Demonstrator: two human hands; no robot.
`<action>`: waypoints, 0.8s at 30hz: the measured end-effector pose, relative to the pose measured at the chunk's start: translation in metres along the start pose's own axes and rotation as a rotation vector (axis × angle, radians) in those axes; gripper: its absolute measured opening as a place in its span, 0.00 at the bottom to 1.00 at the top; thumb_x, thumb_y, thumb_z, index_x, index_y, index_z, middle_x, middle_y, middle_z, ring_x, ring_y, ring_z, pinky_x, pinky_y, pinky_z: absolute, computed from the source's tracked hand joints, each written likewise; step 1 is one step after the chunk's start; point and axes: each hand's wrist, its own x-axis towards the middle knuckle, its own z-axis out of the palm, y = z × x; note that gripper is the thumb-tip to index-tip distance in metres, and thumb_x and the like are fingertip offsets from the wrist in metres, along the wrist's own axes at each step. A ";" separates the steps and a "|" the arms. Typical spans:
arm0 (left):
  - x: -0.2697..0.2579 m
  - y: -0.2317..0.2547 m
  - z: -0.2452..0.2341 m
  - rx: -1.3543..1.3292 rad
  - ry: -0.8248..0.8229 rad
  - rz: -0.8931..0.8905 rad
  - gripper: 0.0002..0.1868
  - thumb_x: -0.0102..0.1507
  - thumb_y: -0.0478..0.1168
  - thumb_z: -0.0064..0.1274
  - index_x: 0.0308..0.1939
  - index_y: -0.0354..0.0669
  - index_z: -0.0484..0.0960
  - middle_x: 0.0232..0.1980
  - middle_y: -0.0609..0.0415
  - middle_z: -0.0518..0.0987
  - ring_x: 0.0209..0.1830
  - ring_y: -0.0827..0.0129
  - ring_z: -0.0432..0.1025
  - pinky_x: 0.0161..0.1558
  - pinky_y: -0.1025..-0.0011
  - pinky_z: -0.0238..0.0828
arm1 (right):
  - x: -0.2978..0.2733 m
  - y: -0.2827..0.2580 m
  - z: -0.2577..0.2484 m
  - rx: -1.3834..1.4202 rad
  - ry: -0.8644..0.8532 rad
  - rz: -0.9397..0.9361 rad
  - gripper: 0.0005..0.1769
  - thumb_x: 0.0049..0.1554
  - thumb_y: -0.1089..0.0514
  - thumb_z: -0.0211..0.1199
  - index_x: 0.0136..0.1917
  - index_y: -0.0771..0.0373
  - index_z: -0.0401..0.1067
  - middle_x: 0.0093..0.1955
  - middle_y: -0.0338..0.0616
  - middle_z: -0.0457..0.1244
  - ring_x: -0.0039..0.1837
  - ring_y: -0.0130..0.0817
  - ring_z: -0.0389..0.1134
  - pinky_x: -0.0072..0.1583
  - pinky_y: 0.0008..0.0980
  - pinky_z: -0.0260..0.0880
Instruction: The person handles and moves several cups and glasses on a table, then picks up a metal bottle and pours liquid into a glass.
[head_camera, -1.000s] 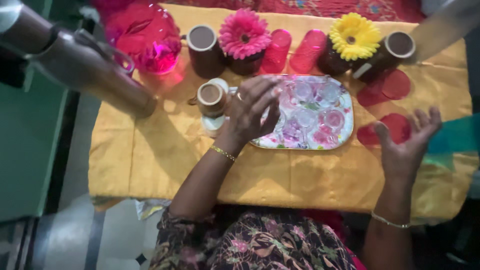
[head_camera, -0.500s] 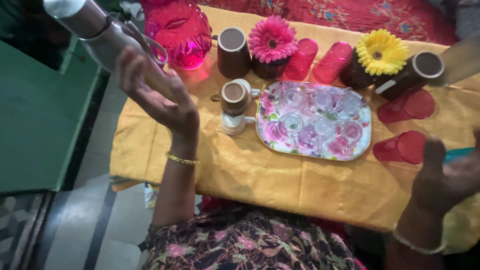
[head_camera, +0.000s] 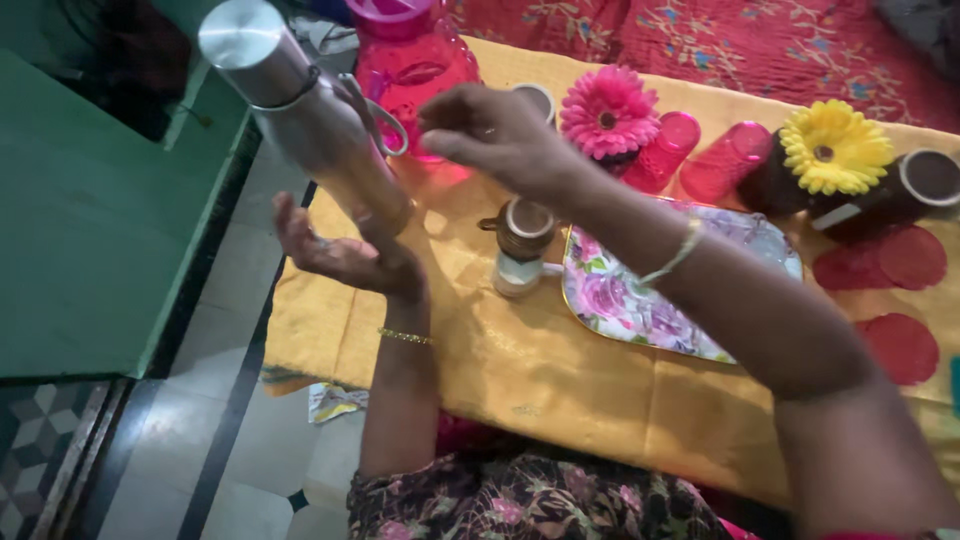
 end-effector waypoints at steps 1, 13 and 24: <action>0.003 0.002 -0.002 -0.011 0.015 -0.079 0.27 0.74 0.50 0.52 0.71 0.45 0.61 0.75 0.45 0.63 0.77 0.57 0.59 0.76 0.58 0.51 | 0.007 0.008 0.012 -0.023 0.035 -0.055 0.29 0.61 0.51 0.71 0.69 0.66 0.66 0.66 0.49 0.66 0.69 0.35 0.68 0.72 0.34 0.69; 0.013 -0.040 0.007 -0.362 -0.234 -0.762 0.47 0.61 0.49 0.65 0.72 0.34 0.53 0.60 0.31 0.77 0.51 0.47 0.78 0.52 0.54 0.79 | 0.001 0.013 0.077 -0.157 0.242 -0.195 0.41 0.57 0.52 0.73 0.75 0.66 0.56 0.74 0.55 0.60 0.79 0.45 0.60 0.77 0.40 0.60; -0.008 -0.082 -0.019 0.015 -0.216 -0.407 0.63 0.59 0.50 0.77 0.77 0.28 0.43 0.71 0.33 0.67 0.66 0.51 0.72 0.65 0.57 0.75 | -0.170 -0.064 0.028 -0.508 0.288 -0.252 0.32 0.62 0.56 0.71 0.74 0.59 0.59 0.81 0.55 0.52 0.84 0.51 0.54 0.81 0.45 0.59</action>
